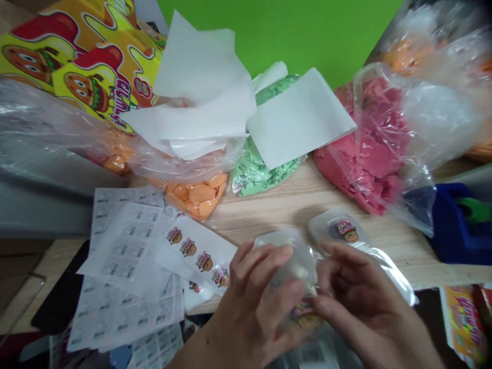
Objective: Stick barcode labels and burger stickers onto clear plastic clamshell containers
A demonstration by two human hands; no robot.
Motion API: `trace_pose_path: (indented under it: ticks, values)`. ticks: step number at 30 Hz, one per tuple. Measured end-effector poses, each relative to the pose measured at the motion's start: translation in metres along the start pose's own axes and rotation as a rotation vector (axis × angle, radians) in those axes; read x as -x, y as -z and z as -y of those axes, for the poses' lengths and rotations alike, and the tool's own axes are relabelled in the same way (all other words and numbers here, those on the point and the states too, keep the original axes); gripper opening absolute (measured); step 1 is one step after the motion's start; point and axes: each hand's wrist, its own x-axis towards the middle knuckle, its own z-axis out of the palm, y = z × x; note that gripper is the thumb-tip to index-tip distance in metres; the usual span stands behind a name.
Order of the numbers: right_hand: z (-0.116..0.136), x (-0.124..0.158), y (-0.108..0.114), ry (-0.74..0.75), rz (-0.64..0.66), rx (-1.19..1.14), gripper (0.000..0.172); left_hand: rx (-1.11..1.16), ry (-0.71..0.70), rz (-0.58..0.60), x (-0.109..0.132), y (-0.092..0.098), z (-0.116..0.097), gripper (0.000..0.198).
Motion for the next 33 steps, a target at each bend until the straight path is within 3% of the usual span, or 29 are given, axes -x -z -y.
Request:
trace_pose_path:
  ticks: [2, 3, 5, 6, 7, 10, 14, 17, 20, 22, 23, 25, 27, 30, 33]
  values:
    - [-0.001, 0.0, 0.023, -0.112, -0.059, -0.177, 0.042, 0.044, 0.134, -0.015, 0.013, 0.011, 0.014, 0.09]
    - [-0.003, -0.004, 0.037, -0.175, -0.135, -0.188, 0.042, 0.027, 0.278, -0.021, 0.02, 0.018, 0.027, 0.085]
    - [-0.011, -0.017, 0.066, -0.264, -0.29, -0.088, 0.04, -0.178, 0.64, -0.117, 0.037, 0.033, 0.061, 0.058]
    - [-0.017, -0.025, 0.079, -0.272, -0.302, -0.005, 0.038, -0.328, 0.846, -0.084, 0.045, 0.04, 0.08, 0.054]
    - [-0.024, -0.035, 0.089, -0.268, -0.263, 0.107, 0.038, -0.374, 0.958, -0.065, 0.052, 0.045, 0.098, 0.06]
    - [-0.048, -0.06, 0.102, -0.208, -0.168, 0.413, 0.038, -0.396, 1.144, 0.06, 0.066, 0.051, 0.138, 0.072]
    - [-0.071, -0.071, 0.091, -0.095, -0.146, 0.594, 0.032, -0.312, 1.243, 0.162, 0.066, 0.049, 0.154, 0.042]
    - [-0.065, -0.065, 0.081, 0.034, -0.158, 0.695, 0.029, -0.174, 1.28, 0.146, 0.062, 0.055, 0.15, 0.021]
    - [-0.035, -0.058, 0.062, 0.171, -0.258, 0.757, 0.029, 0.036, 1.297, 0.039, 0.059, 0.073, 0.132, 0.028]
    - [-0.006, -0.055, 0.035, 0.286, -0.253, 0.721, 0.023, 0.19, 1.303, -0.061, 0.057, 0.086, 0.112, 0.034]
    - [0.01, -0.054, 0.018, 0.336, -0.215, 0.676, 0.017, 0.251, 1.302, -0.111, 0.055, 0.092, 0.099, 0.036]
    - [0.037, -0.053, -0.022, 0.578, 0.117, 0.53, 0.015, 0.343, 1.295, -0.205, 0.049, 0.1, 0.072, 0.04]
    - [0.056, -0.053, -0.061, 0.695, 0.307, 0.375, 0.022, 0.475, 1.246, -0.308, 0.042, 0.102, 0.047, 0.037]
    - [0.067, -0.054, -0.101, 0.709, 0.283, 0.273, 0.02, 0.576, 1.062, -0.364, 0.032, 0.1, 0.017, 0.018]
    - [0.064, -0.052, -0.11, 0.74, 0.237, 0.304, 0.016, 0.576, 0.965, -0.347, 0.03, 0.1, 0.001, 0.015]
